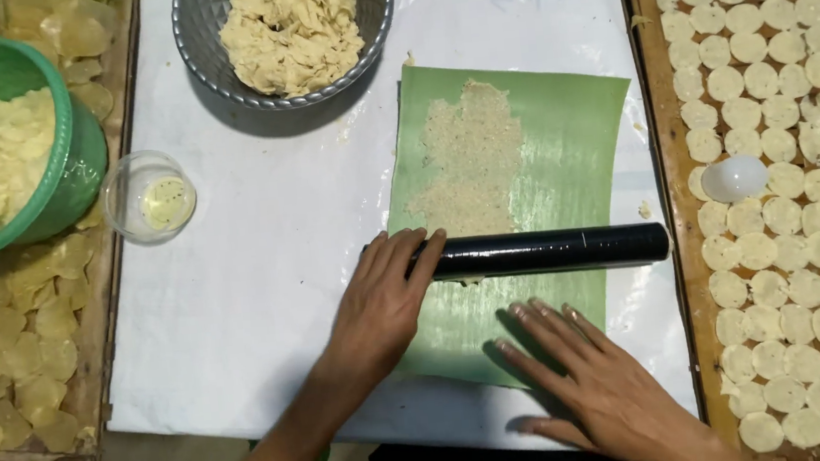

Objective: Rolling out dough on a leaf mat using a rolling pin.

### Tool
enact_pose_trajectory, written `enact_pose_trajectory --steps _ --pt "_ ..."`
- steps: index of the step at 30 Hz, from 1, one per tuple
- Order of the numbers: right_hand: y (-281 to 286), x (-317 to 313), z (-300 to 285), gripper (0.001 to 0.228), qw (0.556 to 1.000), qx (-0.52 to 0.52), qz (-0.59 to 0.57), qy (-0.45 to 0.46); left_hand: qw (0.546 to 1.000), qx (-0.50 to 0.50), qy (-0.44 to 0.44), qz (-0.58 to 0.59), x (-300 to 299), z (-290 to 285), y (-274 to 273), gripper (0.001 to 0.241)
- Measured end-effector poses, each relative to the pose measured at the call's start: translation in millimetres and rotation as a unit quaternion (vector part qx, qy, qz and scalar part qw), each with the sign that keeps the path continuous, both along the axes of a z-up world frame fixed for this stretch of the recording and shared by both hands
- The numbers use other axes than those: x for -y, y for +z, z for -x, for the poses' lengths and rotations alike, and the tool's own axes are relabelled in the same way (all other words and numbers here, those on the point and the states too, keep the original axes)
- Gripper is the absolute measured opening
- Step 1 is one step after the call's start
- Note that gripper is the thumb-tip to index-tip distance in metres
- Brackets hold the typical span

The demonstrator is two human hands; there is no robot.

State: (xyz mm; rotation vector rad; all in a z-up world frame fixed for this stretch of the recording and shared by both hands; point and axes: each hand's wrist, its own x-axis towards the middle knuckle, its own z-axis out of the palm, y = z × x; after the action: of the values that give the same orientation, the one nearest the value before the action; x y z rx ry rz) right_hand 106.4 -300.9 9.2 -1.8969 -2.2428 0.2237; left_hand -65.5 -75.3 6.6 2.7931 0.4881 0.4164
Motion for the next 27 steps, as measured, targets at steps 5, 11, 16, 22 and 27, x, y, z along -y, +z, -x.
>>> enact_pose_trajectory --steps 5,11,16,22,27 --pt "-17.3 4.0 -26.3 0.082 0.998 0.055 -0.006 -0.043 0.998 -0.025 -0.051 0.016 -32.3 -14.2 17.6 0.060" --pt "13.2 -25.1 -54.7 0.072 0.987 -0.009 0.113 -0.113 0.998 -0.036 -0.031 0.027 -63.5 -32.9 18.1 0.044" --pt "0.8 -106.0 -107.7 0.042 0.982 -0.002 -0.097 -0.163 1.000 0.019 -0.024 0.007 -85.5 -66.3 -0.4 0.048" --pt "-3.8 -192.6 -120.7 0.059 0.969 -0.052 -0.070 -0.231 0.992 0.094 0.082 -0.025 -100.4 -98.5 -10.6 0.057" --pt "-14.5 -169.6 -114.1 0.065 0.972 -0.038 -0.057 -0.223 0.994 0.051 0.095 -0.005 -71.0 -87.2 -5.6 0.067"
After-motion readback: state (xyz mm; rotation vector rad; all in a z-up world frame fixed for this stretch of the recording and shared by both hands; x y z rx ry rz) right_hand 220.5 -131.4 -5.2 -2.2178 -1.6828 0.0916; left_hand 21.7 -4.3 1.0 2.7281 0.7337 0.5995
